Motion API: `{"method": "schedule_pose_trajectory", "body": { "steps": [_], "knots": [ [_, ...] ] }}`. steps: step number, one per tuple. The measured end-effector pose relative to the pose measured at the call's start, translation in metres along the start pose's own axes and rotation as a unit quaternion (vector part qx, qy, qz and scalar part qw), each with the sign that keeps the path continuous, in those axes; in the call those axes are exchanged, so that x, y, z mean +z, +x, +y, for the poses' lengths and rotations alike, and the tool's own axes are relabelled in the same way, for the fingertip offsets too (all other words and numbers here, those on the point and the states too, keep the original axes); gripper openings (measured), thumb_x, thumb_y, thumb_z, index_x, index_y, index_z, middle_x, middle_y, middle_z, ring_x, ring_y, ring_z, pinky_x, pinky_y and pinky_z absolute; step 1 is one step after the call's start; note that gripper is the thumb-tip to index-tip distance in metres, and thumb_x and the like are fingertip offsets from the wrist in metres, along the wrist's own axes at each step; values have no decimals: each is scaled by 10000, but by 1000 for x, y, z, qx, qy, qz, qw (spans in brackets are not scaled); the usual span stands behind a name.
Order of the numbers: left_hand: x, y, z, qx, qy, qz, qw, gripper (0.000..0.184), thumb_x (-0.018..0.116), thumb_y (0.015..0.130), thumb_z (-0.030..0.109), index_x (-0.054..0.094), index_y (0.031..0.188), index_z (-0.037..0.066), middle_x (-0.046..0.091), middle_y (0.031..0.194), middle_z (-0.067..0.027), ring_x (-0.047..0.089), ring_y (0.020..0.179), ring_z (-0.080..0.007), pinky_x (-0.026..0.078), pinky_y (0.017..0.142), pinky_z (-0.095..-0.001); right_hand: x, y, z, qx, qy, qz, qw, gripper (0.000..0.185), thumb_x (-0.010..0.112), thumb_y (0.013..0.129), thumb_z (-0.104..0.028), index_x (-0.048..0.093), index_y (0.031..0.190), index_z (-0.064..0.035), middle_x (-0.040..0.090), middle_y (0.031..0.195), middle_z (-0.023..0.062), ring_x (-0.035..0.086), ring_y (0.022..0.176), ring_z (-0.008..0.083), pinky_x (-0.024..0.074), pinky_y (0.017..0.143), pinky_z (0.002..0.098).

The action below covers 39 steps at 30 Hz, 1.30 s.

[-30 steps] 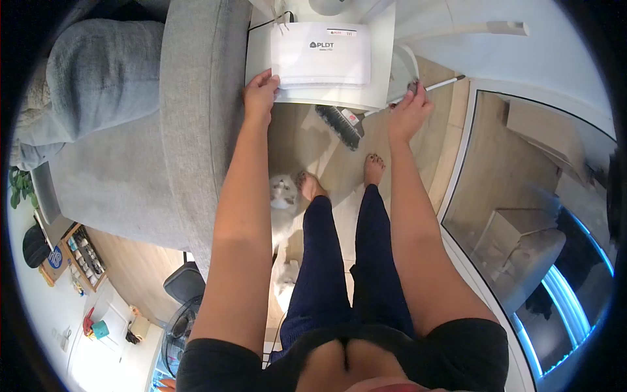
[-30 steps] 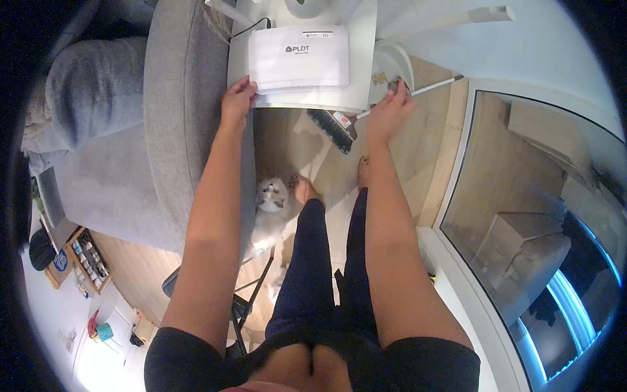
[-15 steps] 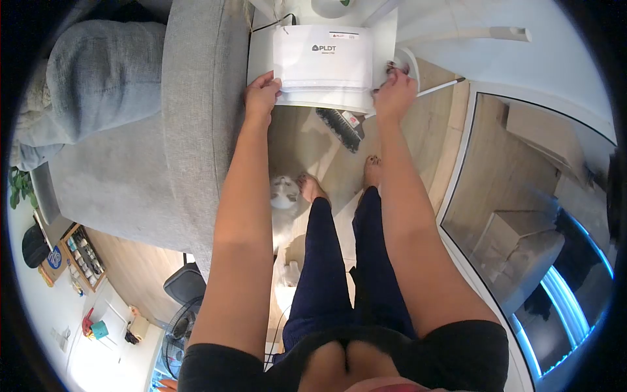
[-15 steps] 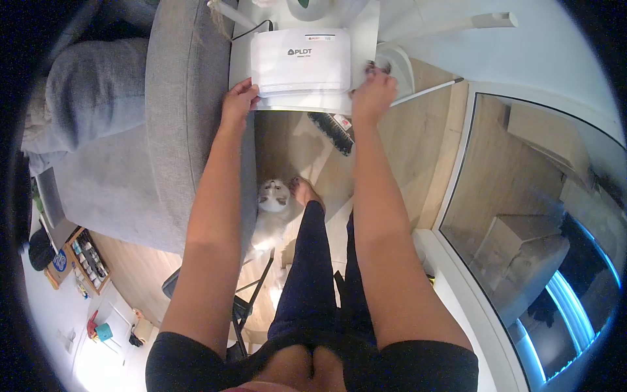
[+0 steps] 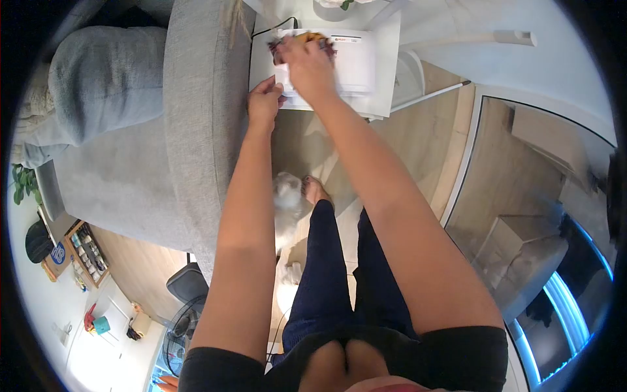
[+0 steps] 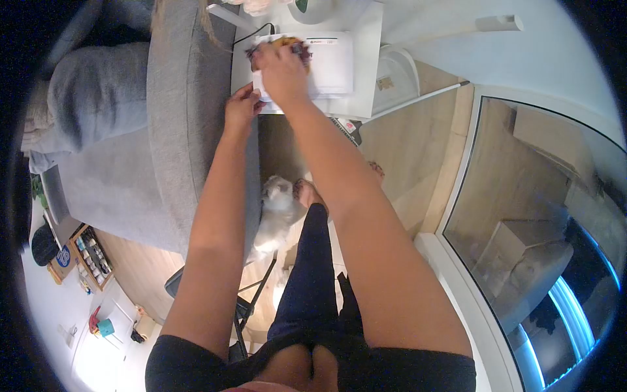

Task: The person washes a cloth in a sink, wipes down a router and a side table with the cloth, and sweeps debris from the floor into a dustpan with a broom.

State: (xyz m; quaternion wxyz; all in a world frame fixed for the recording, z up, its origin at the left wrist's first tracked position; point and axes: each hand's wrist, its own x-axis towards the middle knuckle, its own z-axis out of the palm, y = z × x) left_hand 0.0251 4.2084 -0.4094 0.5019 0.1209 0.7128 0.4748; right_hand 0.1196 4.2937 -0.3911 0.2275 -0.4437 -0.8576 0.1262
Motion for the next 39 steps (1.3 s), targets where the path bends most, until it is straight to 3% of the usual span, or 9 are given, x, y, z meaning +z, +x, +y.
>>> {"method": "schedule_pose_trajectory", "body": {
  "steps": [8,11,16,21,24,26,29,37,39],
  "knots": [
    [1,-2,7,-30,14,13,999,334,612,821,100,557,1143,36,618,877,-55,583,656,-129,466,590,-243,-54,-45,118,147,-100,51,983,328,588,709,-84,587,1035,-116,567,1069,61,473,981,299,397,841,387],
    [3,-1,7,-32,13,10,999,316,603,829,115,561,1135,43,613,896,-44,579,682,-121,472,626,-238,-67,-53,132,367,3,107,924,383,637,657,-74,589,1035,-113,568,1062,63,477,996,304,386,856,393],
    [2,-5,14,-43,39,13,998,303,605,830,132,567,1118,44,610,906,-35,578,696,-112,473,650,-232,-47,-33,40,-41,-87,-2,995,354,504,732,-14,573,1076,-57,528,1169,106,500,965,251,359,883,392],
    [2,-4,11,-45,43,12,998,325,621,819,143,561,1122,42,611,899,-32,583,686,-115,475,629,-230,-37,-16,65,123,-118,90,981,325,504,748,-85,594,1060,-67,510,1216,66,483,957,300,372,879,355],
    [4,-3,9,-34,4,19,999,326,610,809,80,559,1123,10,611,825,-49,569,616,-115,457,560,-235,-31,-3,50,100,-181,92,974,344,497,748,-80,586,1080,-72,508,1214,76,470,994,301,383,875,343],
    [5,-4,10,-28,1,27,999,323,613,804,75,564,1117,12,610,807,-45,565,603,-112,452,547,-233,-25,5,25,88,-94,-42,991,400,507,718,-48,587,1105,-113,507,1224,15,478,952,281,414,852,333],
    [4,-6,11,-22,12,22,999,310,617,796,66,577,1099,16,609,775,-39,561,584,-108,442,525,-229,-12,-3,5,-125,-24,-41,991,386,497,727,-53,591,1094,-128,512,1178,-31,471,902,252,445,810,339],
    [5,-4,7,-15,-39,35,998,272,624,784,55,604,1053,20,602,744,-34,558,573,-105,442,514,-227,-4,28,-1,-63,-79,-31,994,342,527,747,-113,612,1076,-157,484,1076,60,462,965,311,470,799,357],
    [3,-3,9,-34,20,2,999,303,598,817,94,559,1107,18,605,896,-47,587,672,-118,485,600,-233,-11,21,2,-78,-48,-67,994,371,524,742,-90,598,1098,-162,483,1078,64,459,964,317,437,828,367]
  ]
}}
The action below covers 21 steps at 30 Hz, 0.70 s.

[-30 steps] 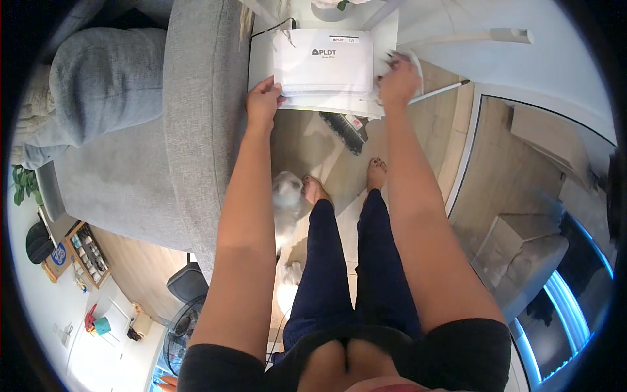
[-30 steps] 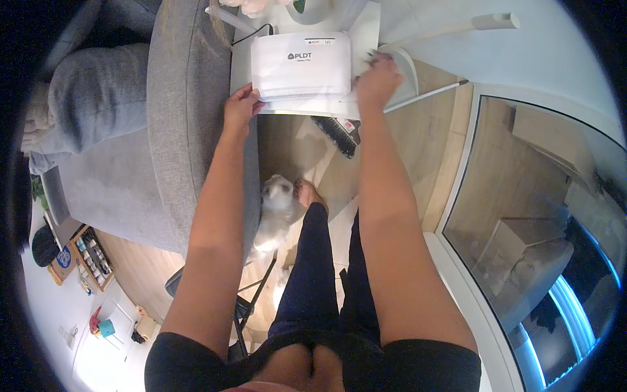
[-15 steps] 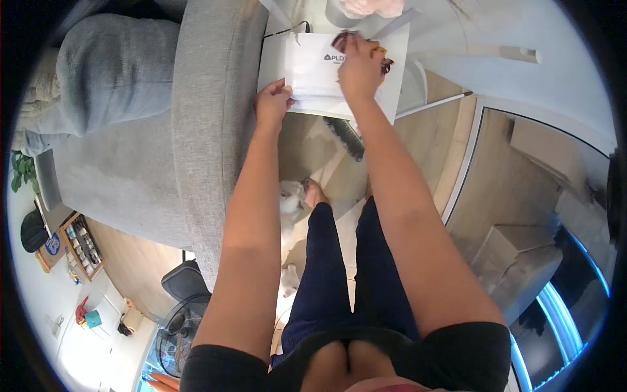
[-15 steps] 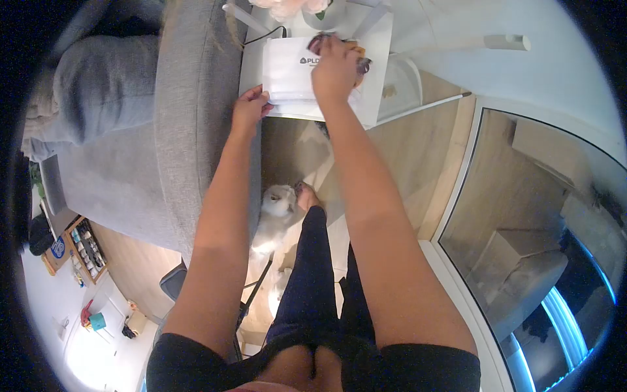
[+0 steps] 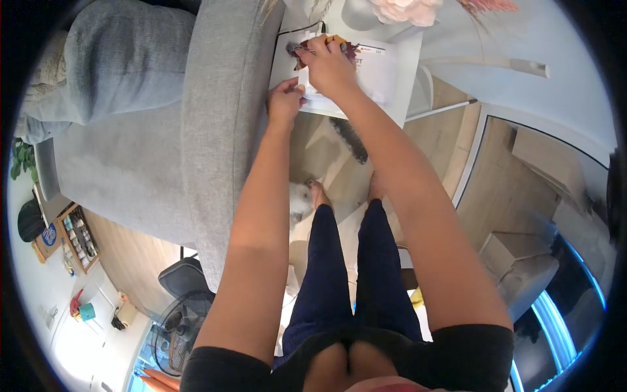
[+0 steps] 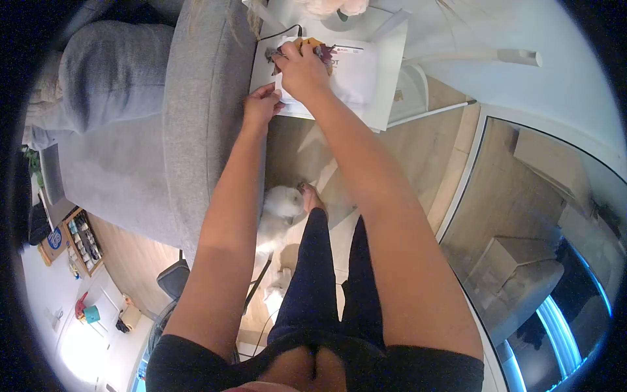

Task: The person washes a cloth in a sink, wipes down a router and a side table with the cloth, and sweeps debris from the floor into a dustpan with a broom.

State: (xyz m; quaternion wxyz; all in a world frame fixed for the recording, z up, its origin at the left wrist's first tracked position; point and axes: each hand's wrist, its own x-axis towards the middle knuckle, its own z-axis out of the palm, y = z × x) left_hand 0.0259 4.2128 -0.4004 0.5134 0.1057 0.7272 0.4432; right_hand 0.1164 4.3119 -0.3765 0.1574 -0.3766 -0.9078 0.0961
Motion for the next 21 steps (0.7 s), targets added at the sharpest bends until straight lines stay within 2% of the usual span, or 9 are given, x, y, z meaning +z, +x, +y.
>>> {"method": "schedule_pose_trajectory", "body": {
  "steps": [2,5,6,8,10,12,17,19,21],
  "knots": [
    [1,-1,3,6,7,10,1000,297,599,816,95,561,1100,19,605,893,-45,587,674,-119,487,603,-236,-2,2,2,-22,36,-36,998,402,520,737,-67,584,1121,-167,481,1080,67,456,964,322,405,857,376],
    [3,2,-3,16,-8,21,1000,279,611,795,68,586,1069,23,601,814,-40,577,634,-117,474,565,-236,-2,12,1,95,14,34,995,394,527,732,-72,593,1107,-177,479,1090,80,466,952,332,436,812,394],
    [4,2,-3,27,-35,28,999,271,623,776,42,607,1046,27,597,738,-36,567,592,-114,459,525,-234,5,9,-1,96,15,32,995,394,527,732,-72,593,1107,-177,479,1090,80,466,952,332,436,812,394],
    [2,0,-1,24,-22,29,999,270,624,775,42,609,1044,29,600,752,-40,571,595,-116,462,529,-235,14,2,-4,21,-84,85,993,346,519,735,-125,617,1063,-172,491,1079,41,473,963,303,461,794,386],
    [2,1,-1,22,-7,21,1000,268,625,774,43,610,1041,31,604,766,-43,575,599,-119,464,533,-237,2,-11,-5,21,-19,30,999,344,508,749,-126,607,1075,-175,488,1108,45,467,1001,309,451,812,408],
    [-1,2,-1,-7,-21,-4,1000,360,607,809,98,518,1145,1,591,908,-63,592,701,-150,489,642,-247,-4,-18,3,57,-2,3,998,342,502,764,-135,601,1088,-183,490,1124,49,460,1024,310,445,825,412],
    [-1,-1,-1,-6,3,-2,1000,364,600,819,108,509,1158,13,594,926,-73,598,711,-154,487,670,-258,-26,-44,57,167,-93,72,979,347,515,768,-123,584,1108,-124,455,1146,126,463,991,310,441,821,390],
    [0,-3,1,-14,5,5,1000,350,606,822,119,522,1148,24,597,920,-66,599,702,-142,484,661,-245,-35,-59,68,294,-18,72,953,339,523,793,-137,572,1125,-89,451,1119,135,463,970,322,438,808,393],
    [0,-3,2,-12,10,2,1000,352,608,823,128,522,1149,27,599,919,-63,600,698,-137,483,658,-238,-34,-68,81,334,37,100,936,341,514,813,-146,558,1146,-88,447,1109,134,463,961,330,435,804,398]
  ]
}}
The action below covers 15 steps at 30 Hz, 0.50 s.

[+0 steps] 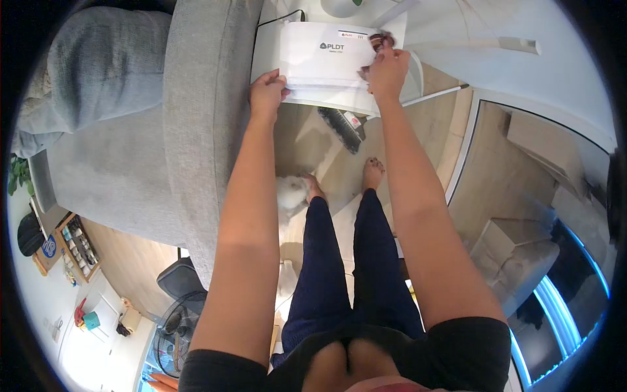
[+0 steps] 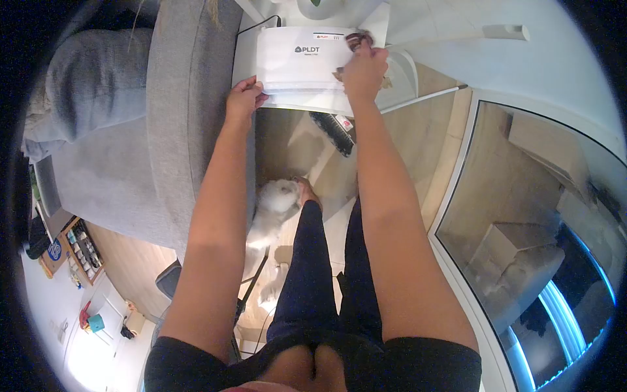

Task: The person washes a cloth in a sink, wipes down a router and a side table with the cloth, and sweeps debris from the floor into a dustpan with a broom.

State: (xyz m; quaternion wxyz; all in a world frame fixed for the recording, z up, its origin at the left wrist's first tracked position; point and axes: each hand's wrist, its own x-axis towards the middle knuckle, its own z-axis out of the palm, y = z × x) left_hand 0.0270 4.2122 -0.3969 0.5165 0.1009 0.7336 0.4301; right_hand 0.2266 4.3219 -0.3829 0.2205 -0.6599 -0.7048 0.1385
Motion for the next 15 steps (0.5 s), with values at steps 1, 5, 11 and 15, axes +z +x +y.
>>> {"method": "schedule_pose_trajectory", "body": {
  "steps": [1,5,11,15],
  "knots": [
    [0,1,0,3,5,-2,1000,353,610,824,137,523,1150,31,600,918,-61,600,693,-132,482,654,-231,1,0,4,47,60,13,997,344,505,833,-155,543,1168,-88,443,1100,134,464,952,338,433,800,403],
    [1,-2,1,-1,5,8,1000,342,604,831,142,524,1145,31,601,922,-61,601,714,-126,481,647,-221,12,-2,-11,1,63,-4,998,308,453,879,-179,544,1162,-96,440,1099,147,474,944,320,421,805,411],
    [-11,7,2,-24,-27,-42,998,303,557,852,138,528,1138,43,599,912,-34,582,782,-128,476,695,-256,34,-36,-76,-238,-45,-9,970,370,503,736,-99,577,1099,-91,507,1062,92,480,881,271,420,767,372],
    [-16,16,15,-8,29,-45,999,290,530,867,213,560,1109,56,603,939,-31,563,770,-127,427,670,-260,34,-72,-77,-372,29,-75,925,334,527,733,-92,606,1057,-114,522,1068,14,481,858,226,447,735,319]
  ]
}}
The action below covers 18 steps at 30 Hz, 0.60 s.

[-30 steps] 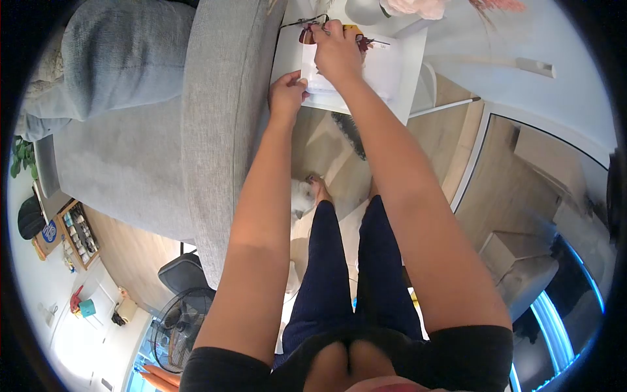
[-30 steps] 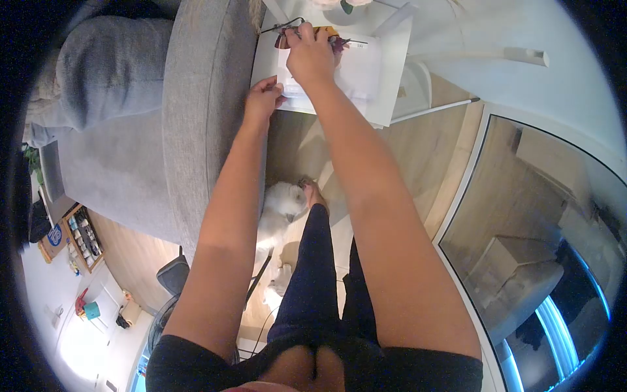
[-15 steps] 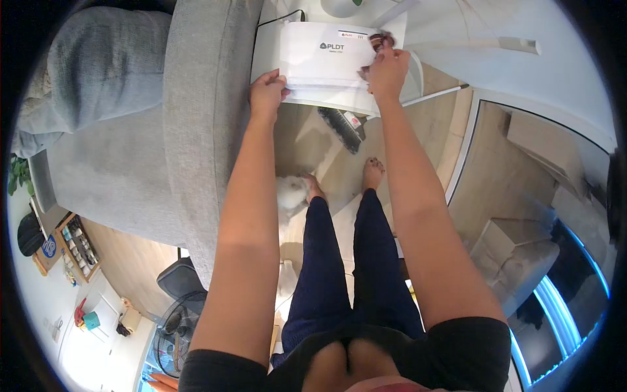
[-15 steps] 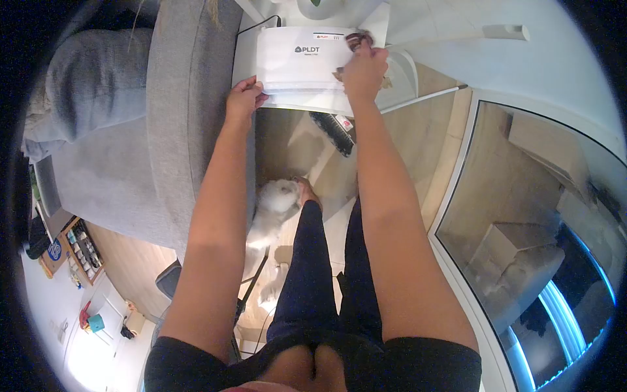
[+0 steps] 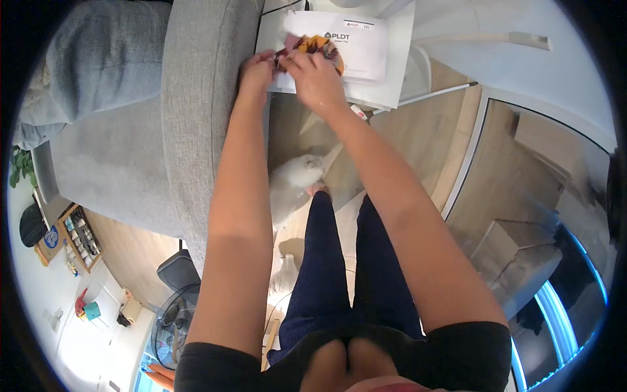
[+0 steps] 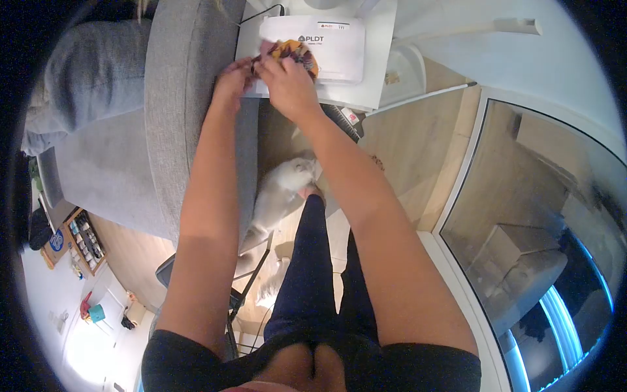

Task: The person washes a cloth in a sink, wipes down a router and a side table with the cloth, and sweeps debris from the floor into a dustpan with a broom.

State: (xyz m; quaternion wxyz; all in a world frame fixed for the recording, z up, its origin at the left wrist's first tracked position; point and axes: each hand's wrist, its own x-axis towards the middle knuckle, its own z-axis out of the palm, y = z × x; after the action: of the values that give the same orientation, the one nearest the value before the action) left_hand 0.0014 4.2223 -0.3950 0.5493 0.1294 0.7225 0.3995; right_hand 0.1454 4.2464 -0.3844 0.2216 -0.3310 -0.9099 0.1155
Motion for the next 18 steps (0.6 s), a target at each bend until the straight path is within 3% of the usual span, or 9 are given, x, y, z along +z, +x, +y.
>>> {"method": "schedule_pose_trajectory", "body": {
  "steps": [1,3,7,9,10,12,13,16,18],
  "knots": [
    [2,5,3,55,-4,40,998,287,544,859,215,571,1092,51,610,927,-33,557,753,-126,424,657,-257,0,-9,-2,3,1,-1,1000,334,527,733,-92,606,1057,-114,522,1068,14,481,858,226,447,735,319],
    [6,19,2,145,21,72,987,322,612,816,223,596,1064,19,627,903,-43,558,743,-139,441,668,-264,-1,-26,1,-84,-20,-35,996,320,551,729,-109,607,1044,-110,521,1102,-14,481,874,212,466,734,311],
    [24,19,14,156,160,99,970,373,671,767,224,606,1058,0,639,887,-59,576,746,-146,457,680,-265,-1,-54,16,-23,12,-84,996,348,557,736,-116,585,1082,-142,523,1105,-45,490,864,216,477,738,310],
    [26,16,14,174,275,151,933,375,684,734,257,632,1033,36,664,880,-92,623,782,-175,474,713,-292,-21,-66,22,90,2,-104,990,336,516,828,-176,557,1146,-279,546,970,127,546,819,259,469,711,378],
    [26,18,13,174,276,149,934,375,684,734,257,632,1033,36,664,880,-92,623,782,-175,474,713,-292,-22,-73,33,92,1,-105,990,336,516,828,-176,557,1146,-279,546,970,127,546,819,259,469,711,378],
    [25,20,10,166,230,126,951,403,702,740,193,605,1073,-13,653,861,-86,583,717,-128,462,659,-256,-29,-88,61,91,10,-75,993,390,501,831,-123,542,1181,-290,566,1002,92,537,797,249,469,709,370],
    [24,22,8,166,230,126,950,403,702,740,193,605,1073,-13,653,861,-86,583,717,-128,462,659,-256,-39,-93,69,54,-9,4,999,462,486,804,-63,532,1205,-289,574,1081,19,524,778,232,462,712,356],
    [23,22,8,144,215,123,958,378,693,724,258,635,1050,77,669,902,-65,630,792,-173,475,732,-304,-55,-122,105,48,-93,16,994,509,502,755,-32,537,1203,-269,542,1175,-39,512,753,217,459,710,329],
    [23,23,8,139,259,144,945,378,690,729,254,633,1057,75,670,893,-61,627,781,-166,473,725,-297,-68,-130,113,152,-190,31,969,539,516,714,-18,528,1215,-216,517,1205,-14,523,818,195,455,706,294]
  ]
}}
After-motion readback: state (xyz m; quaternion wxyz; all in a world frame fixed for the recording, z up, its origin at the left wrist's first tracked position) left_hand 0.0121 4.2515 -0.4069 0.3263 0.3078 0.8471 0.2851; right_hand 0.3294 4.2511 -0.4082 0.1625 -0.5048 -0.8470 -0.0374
